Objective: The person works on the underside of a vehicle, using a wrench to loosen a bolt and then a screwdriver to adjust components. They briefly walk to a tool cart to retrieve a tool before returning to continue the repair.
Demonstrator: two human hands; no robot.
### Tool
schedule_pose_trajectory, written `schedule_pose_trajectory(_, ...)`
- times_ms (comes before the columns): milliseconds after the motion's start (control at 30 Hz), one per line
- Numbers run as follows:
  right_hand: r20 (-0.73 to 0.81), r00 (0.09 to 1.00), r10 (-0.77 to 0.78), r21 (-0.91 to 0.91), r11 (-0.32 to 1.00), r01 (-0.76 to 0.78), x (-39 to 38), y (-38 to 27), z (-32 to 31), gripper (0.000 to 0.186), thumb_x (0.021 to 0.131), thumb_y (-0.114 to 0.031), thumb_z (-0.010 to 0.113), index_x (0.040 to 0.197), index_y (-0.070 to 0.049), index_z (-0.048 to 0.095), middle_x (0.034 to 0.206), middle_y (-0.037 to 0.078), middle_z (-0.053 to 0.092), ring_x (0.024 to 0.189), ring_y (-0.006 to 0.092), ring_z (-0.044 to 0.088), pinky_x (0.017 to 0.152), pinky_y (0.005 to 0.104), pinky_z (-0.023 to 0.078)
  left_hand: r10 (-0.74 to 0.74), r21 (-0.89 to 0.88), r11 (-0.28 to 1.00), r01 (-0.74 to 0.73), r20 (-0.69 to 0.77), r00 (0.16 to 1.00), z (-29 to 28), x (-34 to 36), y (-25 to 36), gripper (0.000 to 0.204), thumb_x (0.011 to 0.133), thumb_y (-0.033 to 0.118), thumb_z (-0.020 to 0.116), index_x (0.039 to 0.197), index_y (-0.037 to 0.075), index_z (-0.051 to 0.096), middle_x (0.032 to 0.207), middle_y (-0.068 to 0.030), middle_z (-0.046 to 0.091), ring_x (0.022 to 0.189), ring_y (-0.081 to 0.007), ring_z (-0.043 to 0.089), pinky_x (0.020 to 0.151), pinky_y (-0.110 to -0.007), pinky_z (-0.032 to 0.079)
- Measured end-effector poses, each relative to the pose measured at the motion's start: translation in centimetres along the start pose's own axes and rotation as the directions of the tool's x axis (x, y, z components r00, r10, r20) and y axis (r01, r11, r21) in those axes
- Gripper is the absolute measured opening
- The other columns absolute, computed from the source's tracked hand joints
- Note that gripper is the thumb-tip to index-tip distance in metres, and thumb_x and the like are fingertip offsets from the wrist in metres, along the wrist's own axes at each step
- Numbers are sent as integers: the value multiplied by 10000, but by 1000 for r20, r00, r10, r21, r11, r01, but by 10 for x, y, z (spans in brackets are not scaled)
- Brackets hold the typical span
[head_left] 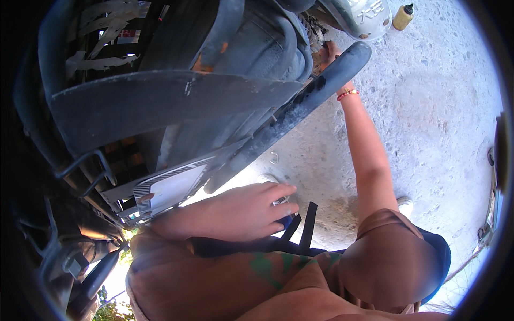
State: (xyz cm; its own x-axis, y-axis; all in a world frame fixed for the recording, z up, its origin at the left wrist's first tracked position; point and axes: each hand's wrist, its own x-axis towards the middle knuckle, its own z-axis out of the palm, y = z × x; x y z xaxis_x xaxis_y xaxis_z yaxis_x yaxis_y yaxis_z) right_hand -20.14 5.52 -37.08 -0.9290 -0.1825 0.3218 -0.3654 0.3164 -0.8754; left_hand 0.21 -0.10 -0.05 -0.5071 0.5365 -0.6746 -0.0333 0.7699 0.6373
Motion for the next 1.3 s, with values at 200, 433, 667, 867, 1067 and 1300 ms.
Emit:
schedule_pose_trajectory(200,103,994,-36,-80,996,44,15,20,-19,239,901,-231,636,1004,-15,628,813,213,644,714,366,611,648,423,462,9,19,1000,-9,-17,1000,-1,0,0,402,883,213,625,1231,31,536,1354,-211,420,1163,-366,502,978,-411,428)
schedule_pose_trajectory(433,148,976,-160,-141,973,181,26,4,-40,283,870,-247,678,1038,-21,653,801,199,638,718,347,596,655,414,461,27,55,998,-23,-57,998,-1,-1,-2,394,876,220,611,1198,0,554,1320,-232,469,1173,-356,514,990,-407,431)
schedule_pose_trajectory(667,236,970,-53,-101,992,78,34,27,-41,304,855,-262,687,1039,-22,658,886,199,662,804,357,622,712,407,479,12,13,1000,-11,-35,999,-3,0,1,395,882,225,604,1203,1,557,1326,-235,469,1177,-351,514,995,-407,428)
schedule_pose_trajectory(867,186,966,-181,-205,954,218,36,34,-42,290,860,-240,674,1050,-23,642,913,202,657,840,386,625,712,412,483,18,17,1000,-17,-54,998,-2,-1,0,390,885,226,602,1200,-3,567,1326,-233,471,1177,-348,516,996,-401,429)
schedule_pose_trajectory(1067,191,960,-205,-212,947,244,40,27,-43,252,856,-227,674,985,-14,635,866,205,648,782,394,611,682,444,468,-3,8,1000,3,-21,1000,-1,-2,2,389,885,228,604,1200,2,569,1330,-220,473,1175,-340,518,992,-395,433)
schedule_pose_trajectory(1300,390,920,41,-138,990,15,-10,-15,-21,227,853,-228,679,892,-8,637,764,178,615,694,298,587,637,386,462,10,0,1000,-10,-55,998,-4,-1,3,393,884,226,615,1216,29,542,1346,-199,444,1175,-353,504,979,-411,434)
